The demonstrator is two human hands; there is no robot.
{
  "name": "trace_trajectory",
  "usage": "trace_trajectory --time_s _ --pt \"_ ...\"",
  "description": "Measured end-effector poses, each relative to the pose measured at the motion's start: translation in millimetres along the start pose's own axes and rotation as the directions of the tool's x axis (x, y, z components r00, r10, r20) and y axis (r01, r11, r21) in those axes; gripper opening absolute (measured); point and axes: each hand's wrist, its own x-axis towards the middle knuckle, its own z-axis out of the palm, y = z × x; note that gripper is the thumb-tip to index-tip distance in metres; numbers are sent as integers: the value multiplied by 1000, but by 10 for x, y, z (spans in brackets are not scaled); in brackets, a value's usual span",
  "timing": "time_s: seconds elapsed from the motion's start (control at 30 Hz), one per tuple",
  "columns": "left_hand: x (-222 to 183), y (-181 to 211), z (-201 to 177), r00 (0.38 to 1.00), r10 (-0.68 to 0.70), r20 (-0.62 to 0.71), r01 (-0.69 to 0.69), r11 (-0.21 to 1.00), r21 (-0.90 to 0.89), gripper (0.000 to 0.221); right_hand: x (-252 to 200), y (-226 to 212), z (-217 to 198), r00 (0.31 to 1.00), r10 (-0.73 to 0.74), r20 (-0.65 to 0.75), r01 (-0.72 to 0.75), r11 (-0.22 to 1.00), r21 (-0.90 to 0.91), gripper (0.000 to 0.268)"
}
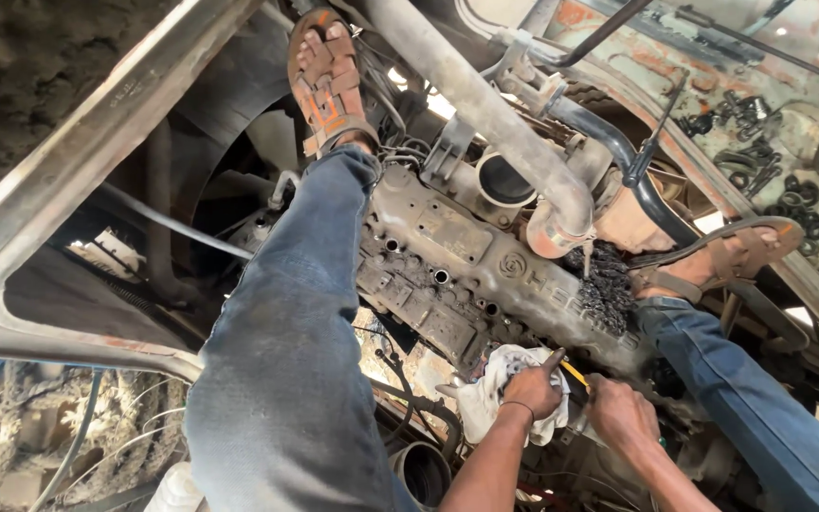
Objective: Inspecting and repairing vehicle engine components using hand tools.
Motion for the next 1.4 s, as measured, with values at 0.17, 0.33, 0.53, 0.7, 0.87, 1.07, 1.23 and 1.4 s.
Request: trace_trajectory --time_s 0.17,0.33,0.53,0.7,0.87,1.07,1.23,1.4 --pt "18 -11 43 1000 21 -7 -21 999 24 76 -20 2 29 1000 15 12 -14 999 -39 46" --pt "11 15 -1 1000 6 0 -6 1000 8 76 56 67 86 1000 -12 -4 11 1000 -29 48" --pt "-50 73 -46 1000 -23 18 23 1000 7 78 76 124 25 999 -38 28 37 999 35 44" --pt "-48 75 -32 1000 -14 23 14 1000 17 79 101 185 -2 997 -78 18 77 995 55 42" --pt "-101 26 -18 998 -28 -58 28 1000 -12 66 -6 -3 -149 988 -133 78 135 990 -27 36" --pt "36 71 46 928 -139 -346 124 990 -66 47 -85 73 -410 991 57 122 -56 998 -14 38" --pt "607 -270 224 894 158 -419 -10 942 335 21 -121 304 -295 986 78 149 -61 992 -112 29" --pt "789 -433 80 936 301 -180 -142 796 589 24 -398 47 -666 971 145 191 -113 979 -171 28"
